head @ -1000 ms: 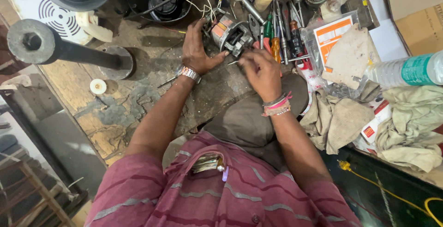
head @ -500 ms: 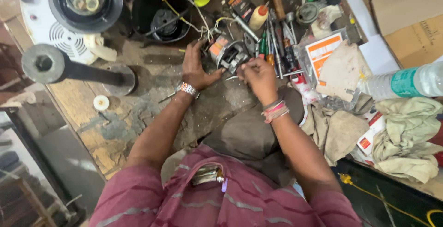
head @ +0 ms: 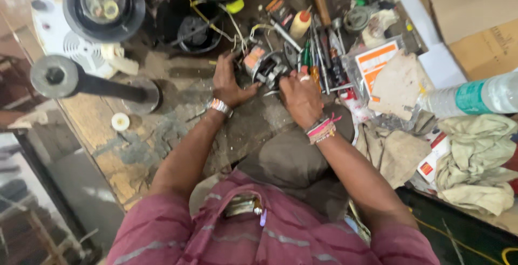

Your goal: The person disassembles a small electrical motor on a cluttered workbench. Using a screwdriver and pliers, they remove screws and separate the motor housing into two halves, exposing the internal components.

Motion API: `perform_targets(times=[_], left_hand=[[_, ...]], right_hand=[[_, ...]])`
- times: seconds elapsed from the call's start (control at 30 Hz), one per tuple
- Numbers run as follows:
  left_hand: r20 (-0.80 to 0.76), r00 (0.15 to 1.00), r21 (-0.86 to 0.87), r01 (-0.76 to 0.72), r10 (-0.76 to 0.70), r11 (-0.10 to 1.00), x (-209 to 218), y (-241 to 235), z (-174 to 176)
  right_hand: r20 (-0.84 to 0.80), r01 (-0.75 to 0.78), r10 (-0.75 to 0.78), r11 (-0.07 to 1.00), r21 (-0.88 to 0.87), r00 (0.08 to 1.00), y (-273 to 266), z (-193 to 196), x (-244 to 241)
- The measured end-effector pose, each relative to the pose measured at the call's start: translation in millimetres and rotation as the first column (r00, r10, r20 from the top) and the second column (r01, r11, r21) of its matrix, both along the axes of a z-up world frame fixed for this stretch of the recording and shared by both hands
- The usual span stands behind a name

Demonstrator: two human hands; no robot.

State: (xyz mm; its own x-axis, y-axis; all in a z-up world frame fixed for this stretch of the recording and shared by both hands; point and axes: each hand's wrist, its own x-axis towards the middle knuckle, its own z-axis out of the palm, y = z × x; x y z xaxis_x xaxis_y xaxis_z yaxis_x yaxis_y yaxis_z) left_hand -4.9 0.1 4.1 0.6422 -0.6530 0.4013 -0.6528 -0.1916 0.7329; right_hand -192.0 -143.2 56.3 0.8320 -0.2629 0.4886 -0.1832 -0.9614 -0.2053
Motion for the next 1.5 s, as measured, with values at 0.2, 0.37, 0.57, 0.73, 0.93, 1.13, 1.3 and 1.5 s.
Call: perform_targets(times=[0.2, 0.37, 0.57, 0.73, 0.93, 1.13, 1.3, 1.5], left_hand=[[-0.002, 1.000, 0.016, 0.000, 0.000, 1.000, 2.5, 1.8, -4.7], [0.002, 1.000, 0.012, 0.010, -0.010, 1.000, 2.2, 1.0, -0.3], [0.009, 1.000, 0.033, -0.009, 0.008, 0.999, 1.9, 2.4, -4.3], [-0.003, 1.000, 0.018, -0.004, 0.004, 1.000, 0.0, 1.3, -2.9], [-0.018, 1.000, 0.019, 0.006, -0.006, 1.000, 2.4, 3.5, -5.2], [0.013, 1.000, 0.019, -0.019, 0.018, 1.000, 0.9, 1.8, -8.9], [0.014, 1.000, 0.010, -0.025, 0.025, 1.000, 1.8, 3.4, -16.2], [0.083, 0.994, 0.040, -0.071, 0.067, 0.997, -1.2, 1.8, -19.0]], right_hand=[[-0.188, 0.206, -0.176, 0.092, 0.974, 0.966, -7.0, -7.3, 16.3], [-0.003, -0.061, 0.061, 0.984, -0.170, 0.998, 0.9, 7.2, 7.6], [-0.214, 0.165, -0.183, -0.253, 0.953, 0.959, -6.1, 10.4, 22.0], [-0.080, -0.010, 0.004, 0.997, -0.079, 0.997, -5.8, 14.9, 9.7], [-0.144, 0.178, -0.172, 0.203, 0.963, 0.975, -0.7, 16.9, 24.6], [0.017, -0.028, 0.026, 0.986, 0.165, 1.000, 5.5, 41.8, 7.6], [-0.074, 0.176, -0.160, 0.893, 0.414, 0.984, 8.6, 57.8, -3.2], [-0.092, 0.222, -0.203, 0.900, 0.375, 0.975, 5.3, 63.1, -9.8]])
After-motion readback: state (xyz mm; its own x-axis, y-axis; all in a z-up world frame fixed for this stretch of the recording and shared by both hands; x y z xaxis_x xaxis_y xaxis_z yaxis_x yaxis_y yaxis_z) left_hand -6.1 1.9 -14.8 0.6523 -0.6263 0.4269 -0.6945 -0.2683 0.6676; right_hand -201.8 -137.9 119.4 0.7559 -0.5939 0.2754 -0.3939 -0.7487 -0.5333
